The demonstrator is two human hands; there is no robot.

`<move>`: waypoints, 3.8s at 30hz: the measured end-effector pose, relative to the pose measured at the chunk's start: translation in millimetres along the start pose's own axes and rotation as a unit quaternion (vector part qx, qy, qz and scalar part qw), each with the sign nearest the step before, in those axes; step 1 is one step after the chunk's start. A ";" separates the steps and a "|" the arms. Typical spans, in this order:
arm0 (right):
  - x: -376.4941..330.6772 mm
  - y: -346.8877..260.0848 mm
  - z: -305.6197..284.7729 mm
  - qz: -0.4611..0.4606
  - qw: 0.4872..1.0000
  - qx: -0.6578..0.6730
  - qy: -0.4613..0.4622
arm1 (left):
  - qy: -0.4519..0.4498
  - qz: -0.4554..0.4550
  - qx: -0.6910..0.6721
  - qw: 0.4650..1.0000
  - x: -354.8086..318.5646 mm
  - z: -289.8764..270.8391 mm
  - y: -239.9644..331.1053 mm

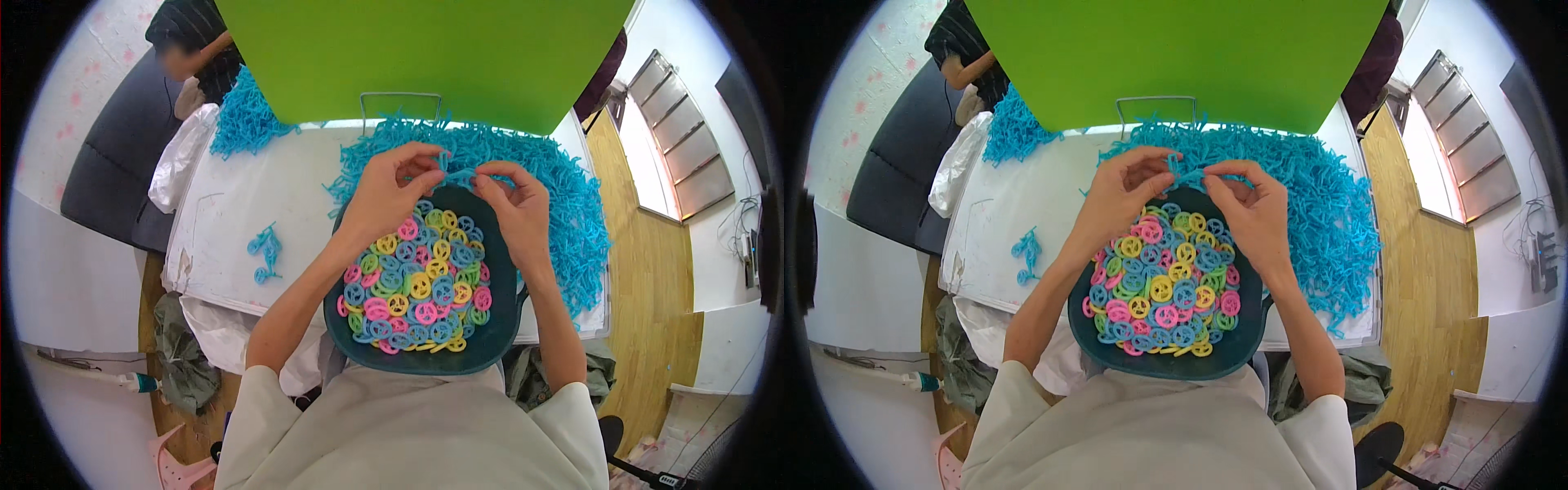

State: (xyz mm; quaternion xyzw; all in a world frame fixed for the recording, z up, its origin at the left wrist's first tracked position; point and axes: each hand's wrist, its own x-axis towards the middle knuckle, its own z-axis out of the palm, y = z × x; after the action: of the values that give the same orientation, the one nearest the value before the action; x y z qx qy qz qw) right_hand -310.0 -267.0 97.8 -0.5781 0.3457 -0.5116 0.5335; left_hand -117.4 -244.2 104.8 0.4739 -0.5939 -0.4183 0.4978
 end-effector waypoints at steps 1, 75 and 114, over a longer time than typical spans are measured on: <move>-3.2 -0.8 -2.2 0.001 1.000 -0.001 -0.012 | -0.002 -0.006 -0.003 1.000 -3.8 1.1 7.2; -51.9 -20.8 22.0 -0.060 0.975 -0.192 -0.093 | 0.040 -0.045 -0.056 0.997 -66.6 11.3 17.0; -54.4 -12.8 32.4 -0.018 0.982 -0.187 0.008 | 0.093 -0.042 -0.036 0.994 -70.9 20.0 14.2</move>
State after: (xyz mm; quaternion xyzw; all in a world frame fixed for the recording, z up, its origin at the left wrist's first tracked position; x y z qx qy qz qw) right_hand -293.6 -204.6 101.1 -0.6698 0.4292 -0.4516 0.4040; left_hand -135.4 -171.4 101.6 0.5170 -0.5088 -0.4141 0.5498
